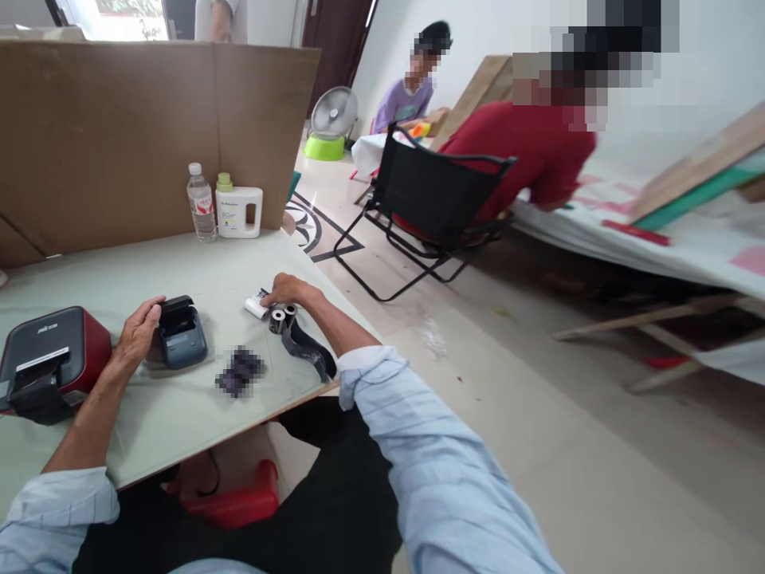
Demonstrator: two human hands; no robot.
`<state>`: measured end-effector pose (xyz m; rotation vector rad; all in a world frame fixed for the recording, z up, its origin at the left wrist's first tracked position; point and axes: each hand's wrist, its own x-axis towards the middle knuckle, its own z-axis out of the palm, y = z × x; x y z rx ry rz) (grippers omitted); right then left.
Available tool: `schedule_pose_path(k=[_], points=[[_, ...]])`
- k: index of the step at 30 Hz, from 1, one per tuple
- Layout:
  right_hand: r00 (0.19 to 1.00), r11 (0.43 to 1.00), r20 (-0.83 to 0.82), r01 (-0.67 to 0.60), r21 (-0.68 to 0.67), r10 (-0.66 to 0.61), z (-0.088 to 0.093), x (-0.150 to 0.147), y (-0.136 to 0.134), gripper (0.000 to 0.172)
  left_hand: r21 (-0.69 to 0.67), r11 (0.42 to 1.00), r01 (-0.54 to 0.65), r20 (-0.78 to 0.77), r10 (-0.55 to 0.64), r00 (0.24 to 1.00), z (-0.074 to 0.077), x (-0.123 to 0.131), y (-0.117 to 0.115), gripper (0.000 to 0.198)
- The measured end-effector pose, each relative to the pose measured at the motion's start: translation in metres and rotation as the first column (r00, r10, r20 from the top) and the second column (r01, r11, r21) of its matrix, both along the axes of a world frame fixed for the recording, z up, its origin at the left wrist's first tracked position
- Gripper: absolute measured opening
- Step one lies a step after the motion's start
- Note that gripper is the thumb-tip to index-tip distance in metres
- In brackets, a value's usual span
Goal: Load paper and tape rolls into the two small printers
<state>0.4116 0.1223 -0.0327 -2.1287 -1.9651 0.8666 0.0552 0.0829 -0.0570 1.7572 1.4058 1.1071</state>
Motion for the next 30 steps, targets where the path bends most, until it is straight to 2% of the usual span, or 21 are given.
schedule_pose_path(k=[3, 6, 8, 12, 18, 22, 26, 30], points=[[0.991, 0.999, -0.131, -0.033, -0.005, 0.032, -0.008, -0.003, 0.002, 0.021, 0.001, 1.000, 0.000, 0.018, 0.000, 1.000, -0.002, 0.001, 0.000, 0.055], [0.985, 0.998, -0.166, -0.050, 0.037, 0.056, -0.010, -0.011, 0.000, 0.012, 0.006, 1.000, 0.005, 0.023, -0.005, 1.000, -0.003, 0.001, -0.001, 0.054], [0.981, 0.996, -0.180, -0.057, 0.064, 0.067, -0.010, -0.016, -0.003, 0.015, 0.005, 1.000, 0.009, 0.025, -0.009, 1.000, -0.004, 0.001, -0.002, 0.054], [0.973, 0.992, -0.211, -0.070, 0.105, 0.091, -0.011, -0.029, -0.006, 0.033, 0.009, 1.000, 0.008, 0.031, -0.008, 0.999, -0.005, 0.001, -0.003, 0.054], [0.944, 0.983, -0.275, -0.173, 0.065, 0.184, -0.009, -0.043, -0.013, 0.007, 0.014, 1.000, 0.015, 0.037, -0.016, 0.999, -0.008, 0.001, -0.001, 0.052], [0.961, 0.963, -0.131, -0.226, 0.146, 0.245, -0.003, -0.051, -0.024, 0.013, 0.009, 1.000, 0.013, 0.042, -0.013, 0.999, -0.009, 0.001, -0.002, 0.050], [0.968, 0.971, 0.142, -0.221, 0.088, 0.207, 0.006, -0.063, -0.040, 0.026, 0.000, 1.000, 0.019, 0.043, -0.019, 0.999, -0.009, 0.001, -0.004, 0.047], [0.938, 0.974, 0.297, -0.211, 0.085, 0.178, 0.012, -0.072, -0.055, 0.022, -0.003, 1.000, 0.020, 0.047, -0.020, 0.999, -0.009, 0.001, -0.005, 0.046]])
